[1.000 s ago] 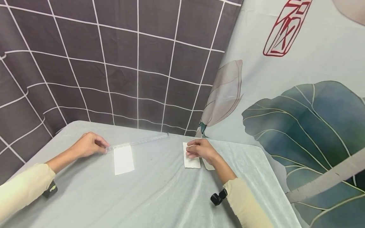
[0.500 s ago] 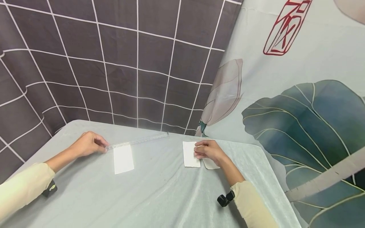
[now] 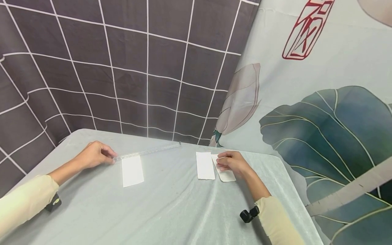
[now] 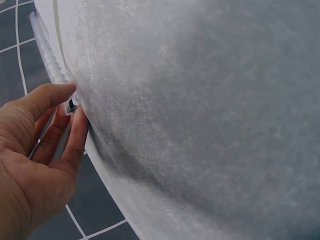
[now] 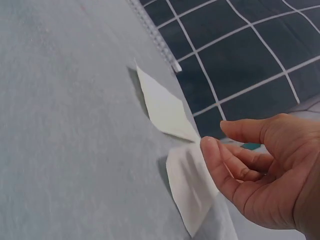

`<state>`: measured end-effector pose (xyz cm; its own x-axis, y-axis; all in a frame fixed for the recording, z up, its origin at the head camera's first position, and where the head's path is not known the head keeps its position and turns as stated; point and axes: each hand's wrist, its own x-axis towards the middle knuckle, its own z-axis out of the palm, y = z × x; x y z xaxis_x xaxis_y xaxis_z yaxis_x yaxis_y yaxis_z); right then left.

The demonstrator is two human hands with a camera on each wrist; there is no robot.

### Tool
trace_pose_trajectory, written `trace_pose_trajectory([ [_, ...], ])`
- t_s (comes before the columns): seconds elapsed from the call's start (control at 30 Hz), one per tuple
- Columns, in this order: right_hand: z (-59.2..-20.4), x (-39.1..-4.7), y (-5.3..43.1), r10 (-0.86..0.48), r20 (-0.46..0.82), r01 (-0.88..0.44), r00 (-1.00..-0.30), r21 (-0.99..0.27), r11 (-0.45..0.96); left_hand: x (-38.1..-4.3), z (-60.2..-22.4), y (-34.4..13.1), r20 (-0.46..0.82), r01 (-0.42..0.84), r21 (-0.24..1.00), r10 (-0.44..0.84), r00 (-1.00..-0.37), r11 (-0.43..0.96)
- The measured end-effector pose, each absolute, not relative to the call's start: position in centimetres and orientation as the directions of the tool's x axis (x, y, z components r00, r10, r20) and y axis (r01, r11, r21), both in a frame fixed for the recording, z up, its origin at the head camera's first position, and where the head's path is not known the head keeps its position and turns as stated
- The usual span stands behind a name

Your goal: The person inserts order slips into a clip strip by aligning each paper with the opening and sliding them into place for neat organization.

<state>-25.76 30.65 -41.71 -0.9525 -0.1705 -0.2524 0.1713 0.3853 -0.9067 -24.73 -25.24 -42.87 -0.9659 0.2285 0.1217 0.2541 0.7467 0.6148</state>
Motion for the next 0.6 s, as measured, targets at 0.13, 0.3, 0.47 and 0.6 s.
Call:
trace_pose_trajectory([
  [0.13,-41.9,-25.8,31.6,-0.154,-0.256,0.178,-0.954,-0.901,0.397,-24.8,-42.9,-25.2,0.116,0.247,0.612,0.224,-0.968,0.751],
  [0.3,-42.2,-25.6,32.6,-0.122,-0.259,0.187,-0.958,-0.888,0.421,-24.7,-42.9,-25.2,0.117,0.248,0.613,0.225,-0.967,0.75],
  [0.47,-42.4,-25.4,33.4,-0.077,-0.272,0.206,-0.959,-0.858,0.47,-24.6,-42.9,-25.3,0.113,0.242,0.614,0.22,-0.969,0.751],
  [0.6,-42.3,-25.2,33.9,-0.036,-0.274,0.219,-0.961,-0.835,0.505,-24.7,-42.8,-25.3,0.115,0.243,0.614,0.22,-0.969,0.751],
])
